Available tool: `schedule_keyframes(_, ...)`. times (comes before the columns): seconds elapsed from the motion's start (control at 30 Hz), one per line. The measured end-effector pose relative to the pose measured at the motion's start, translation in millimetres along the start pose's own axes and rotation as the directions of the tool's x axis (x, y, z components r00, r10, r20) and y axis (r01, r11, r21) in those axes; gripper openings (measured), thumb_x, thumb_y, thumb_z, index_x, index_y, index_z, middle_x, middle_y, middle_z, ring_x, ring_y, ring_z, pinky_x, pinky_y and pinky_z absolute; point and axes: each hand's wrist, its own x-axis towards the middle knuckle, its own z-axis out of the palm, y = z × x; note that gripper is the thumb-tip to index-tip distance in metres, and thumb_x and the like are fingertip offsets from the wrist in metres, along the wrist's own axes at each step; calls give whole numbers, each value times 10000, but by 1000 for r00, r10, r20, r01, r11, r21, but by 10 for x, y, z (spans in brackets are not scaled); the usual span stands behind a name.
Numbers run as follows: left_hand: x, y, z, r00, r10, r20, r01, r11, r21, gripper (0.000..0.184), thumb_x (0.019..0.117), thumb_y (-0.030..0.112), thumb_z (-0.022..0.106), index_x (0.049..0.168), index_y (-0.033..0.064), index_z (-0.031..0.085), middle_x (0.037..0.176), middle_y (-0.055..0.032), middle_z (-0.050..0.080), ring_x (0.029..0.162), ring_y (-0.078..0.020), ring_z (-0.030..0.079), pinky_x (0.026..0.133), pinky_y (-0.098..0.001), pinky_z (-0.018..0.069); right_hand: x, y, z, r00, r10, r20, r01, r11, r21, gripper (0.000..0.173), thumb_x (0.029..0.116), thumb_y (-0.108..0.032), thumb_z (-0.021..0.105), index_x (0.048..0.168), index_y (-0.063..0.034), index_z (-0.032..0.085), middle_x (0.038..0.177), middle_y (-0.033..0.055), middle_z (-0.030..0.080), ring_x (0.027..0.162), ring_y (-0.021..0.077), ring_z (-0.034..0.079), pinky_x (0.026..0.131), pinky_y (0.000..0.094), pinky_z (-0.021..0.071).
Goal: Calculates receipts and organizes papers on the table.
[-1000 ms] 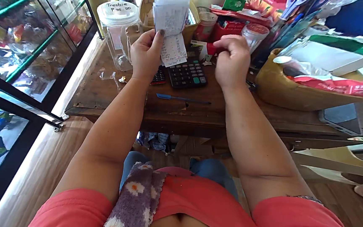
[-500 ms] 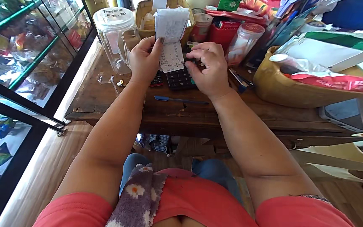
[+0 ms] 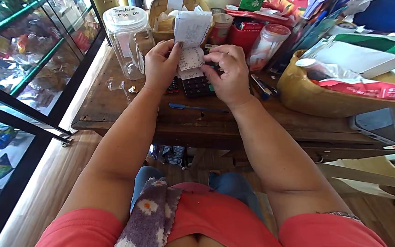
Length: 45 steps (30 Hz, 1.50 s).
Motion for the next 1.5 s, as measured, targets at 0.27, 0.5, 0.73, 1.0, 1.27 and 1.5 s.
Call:
schedule_keyframes(0.27,-30,11,-8,984,42,173,-53,997,58,247,1027,179,567,955,42,760,953,-21,726,858,-2,649,806,-217,522,6,38,4,992,-41,-122,33,997,-67,190,1035,-158,611,1042,-37,757,1109,197,702,1117,312,639,974,408,480)
schedule_keyframes(0.5,-64,37,-22,943,103,316,-108,994,-1,365,1073,204,456,951,8,740,944,-30,716,886,3,642,841,-232,514,24,22,1,985,4,-175,-18,997,-79,218,1034,-93,535,935,33,682,1094,249,663,1119,336,617,976,373,474)
schedule_keyframes(0.73,-84,26,21,912,133,387,-124,991,-48,187,972,177,668,1005,16,756,1025,-63,728,881,-14,674,817,-195,556,23,11,-5,979,100,-177,-114,991,-73,242,1038,-69,485,913,68,640,1038,249,651,1096,332,615,969,349,469)
schedule_keyframes(1.0,-99,43,24,921,145,360,-156,988,2,155,969,144,669,974,19,762,1003,-69,732,884,-5,669,827,-174,538,29,-8,-5,977,120,-178,-132,990,-57,262,1045,-82,496,893,70,646,1012,236,656,1062,308,628,939,334,482)
schedule_keyframes(1.27,15,20,-47,995,-51,86,48,998,42,216,1022,178,591,1027,19,738,937,-17,735,835,-19,682,813,-239,567,87,43,-296,875,389,289,-423,904,62,483,1126,-276,326,1123,-6,726,1206,168,686,1217,242,607,1070,398,440)
schedule_keyframes(1.5,155,-92,-66,955,-227,-193,157,933,-323,247,1053,165,529,975,3,698,822,-61,722,777,-155,727,761,-381,628,79,131,-319,694,433,575,-386,898,-212,523,1111,-317,335,1060,-50,782,1364,106,668,1390,325,504,1157,592,283)
